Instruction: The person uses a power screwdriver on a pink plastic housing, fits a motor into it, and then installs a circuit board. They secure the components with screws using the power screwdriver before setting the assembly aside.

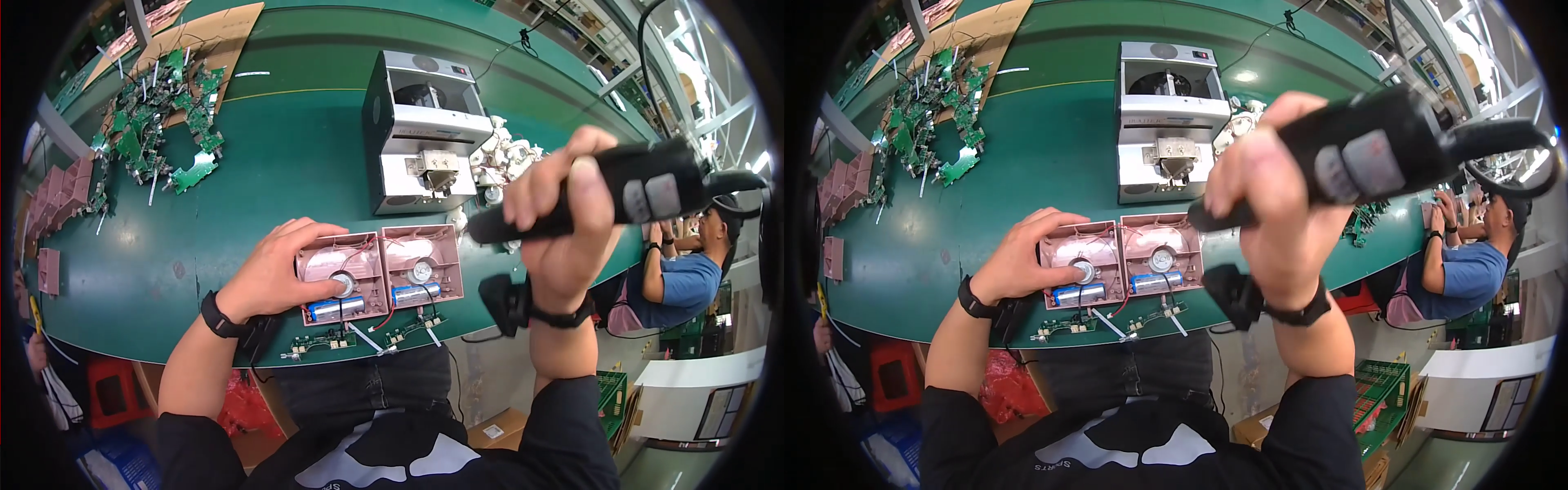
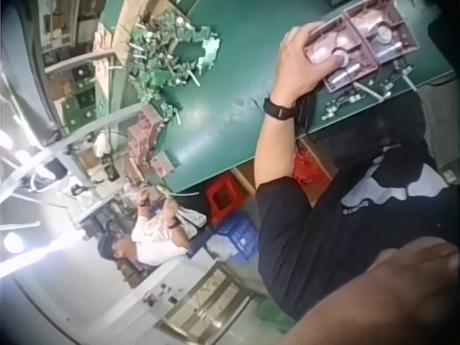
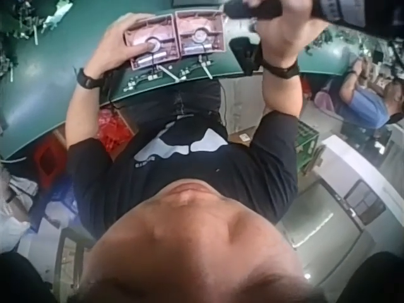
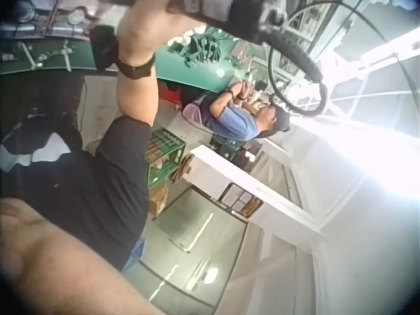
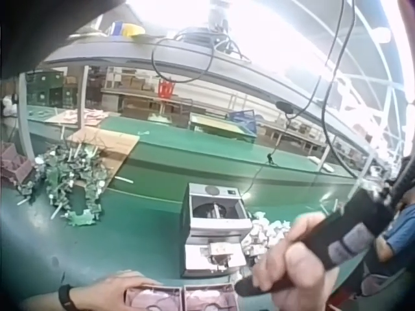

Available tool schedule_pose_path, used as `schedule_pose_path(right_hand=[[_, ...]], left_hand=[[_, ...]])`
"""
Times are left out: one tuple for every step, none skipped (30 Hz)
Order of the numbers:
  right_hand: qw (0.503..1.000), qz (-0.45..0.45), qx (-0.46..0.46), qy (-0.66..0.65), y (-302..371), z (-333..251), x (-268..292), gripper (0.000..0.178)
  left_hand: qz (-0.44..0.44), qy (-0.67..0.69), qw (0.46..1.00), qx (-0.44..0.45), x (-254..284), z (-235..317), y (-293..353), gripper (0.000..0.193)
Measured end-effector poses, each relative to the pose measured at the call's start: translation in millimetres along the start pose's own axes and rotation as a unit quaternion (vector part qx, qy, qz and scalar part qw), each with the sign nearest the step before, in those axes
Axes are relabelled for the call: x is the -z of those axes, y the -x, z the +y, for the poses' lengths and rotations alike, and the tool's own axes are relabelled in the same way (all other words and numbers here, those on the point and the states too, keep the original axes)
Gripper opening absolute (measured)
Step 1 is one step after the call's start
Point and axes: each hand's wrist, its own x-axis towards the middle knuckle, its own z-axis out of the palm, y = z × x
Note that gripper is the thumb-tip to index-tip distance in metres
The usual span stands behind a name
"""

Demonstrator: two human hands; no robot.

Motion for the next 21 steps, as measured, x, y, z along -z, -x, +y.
schedule_pose_path(right_hand=[[0.999, 0.010, 0.040, -0.019, -12, 0, -1, 0.023], [0.999, 0.009, 0.042, -0.017, -22, 2, -2, 0.023], [0.998, 0.023, 0.053, 0.011, -33, 7, -5, 0.022], [0.997, 0.037, 0.064, 0.039, -42, 12, -7, 0.022], [0.994, 0.051, 0.074, 0.067, -47, 16, -9, 0.022], [0.994, 0.049, 0.075, 0.067, -49, 20, -9, 0.022], [0.994, 0.051, 0.056, 0.073, -50, 24, -10, 0.022], [0.995, 0.053, 0.037, 0.079, -50, 28, -10, 0.022], [0.995, 0.055, 0.016, 0.086, -51, 29, -10, 0.022], [0.995, 0.054, 0.014, 0.087, -48, 28, -11, 0.022], [0.996, 0.045, -0.003, 0.082, -41, 23, -12, 0.022], [0.996, 0.036, -0.020, 0.076, -33, 17, -13, 0.022], [0.996, 0.028, -0.038, 0.071, -26, 11, -13, 0.022], [0.996, 0.025, -0.050, 0.069, -16, 3, -14, 0.022], [0.996, 0.023, -0.066, 0.047, -7, -7, -14, 0.023], [0.996, 0.024, -0.079, 0.027, 0, -13, -14, 0.024], [0.996, 0.024, -0.091, 0.006, 8, -15, -14, 0.024], [0.995, 0.024, -0.099, 0.005, 16, -13, -15, 0.024], [0.996, -0.001, -0.085, 0.012, 24, -13, -16, 0.025], [0.997, -0.026, -0.072, 0.019, 32, -11, -16, 0.026], [0.997, -0.052, -0.057, 0.025, 36, -9, -17, 0.026]], left_hand=[[-0.001, 0.005, 1.000, -0.001, -1, -1, 0, 0.064], [-0.003, 0.009, 1.000, -0.002, -1, 0, -1, 0.064], [-0.003, 0.010, 1.000, -0.005, -3, 2, -1, 0.064], [0.012, 0.018, 1.000, -0.006, -5, 2, -1, 0.064], [0.026, 0.028, 0.999, -0.007, -8, 3, 0, 0.063], [0.043, 0.036, 0.998, -0.005, -9, 3, 1, 0.063], [0.045, 0.037, 0.998, -0.005, -10, 3, 1, 0.063], [0.043, 0.037, 0.998, -0.005, -11, 2, 1, 0.062], [0.041, 0.038, 0.998, -0.004, -12, 2, 2, 0.062], [0.038, 0.040, 0.998, -0.002, -13, 2, 3, 0.061], [0.039, 0.043, 0.998, 0.002, -12, 2, 3, 0.061], [0.037, 0.027, 0.999, -0.011, -9, 1, 1, 0.061], [0.033, 0.010, 0.999, -0.023, -6, 0, -2, 0.062], [0.029, -0.005, 0.999, -0.029, -6, 1, 1, 0.062], [0.028, 0.000, 0.999, -0.018, -6, 3, 4, 0.062], [0.028, 0.003, 0.999, -0.018, -6, 2, 1, 0.062], [0.028, 0.004, 0.999, -0.019, -6, 1, 0, 0.062], [0.028, 0.005, 0.999, -0.020, -7, 0, 1, 0.061], [0.025, 0.008, 0.999, -0.019, -7, 0, 0, 0.061], [0.024, 0.012, 1.000, -0.014, -7, 0, -1, 0.061], [0.024, 0.014, 1.000, -0.009, -7, 1, -1, 0.061]])
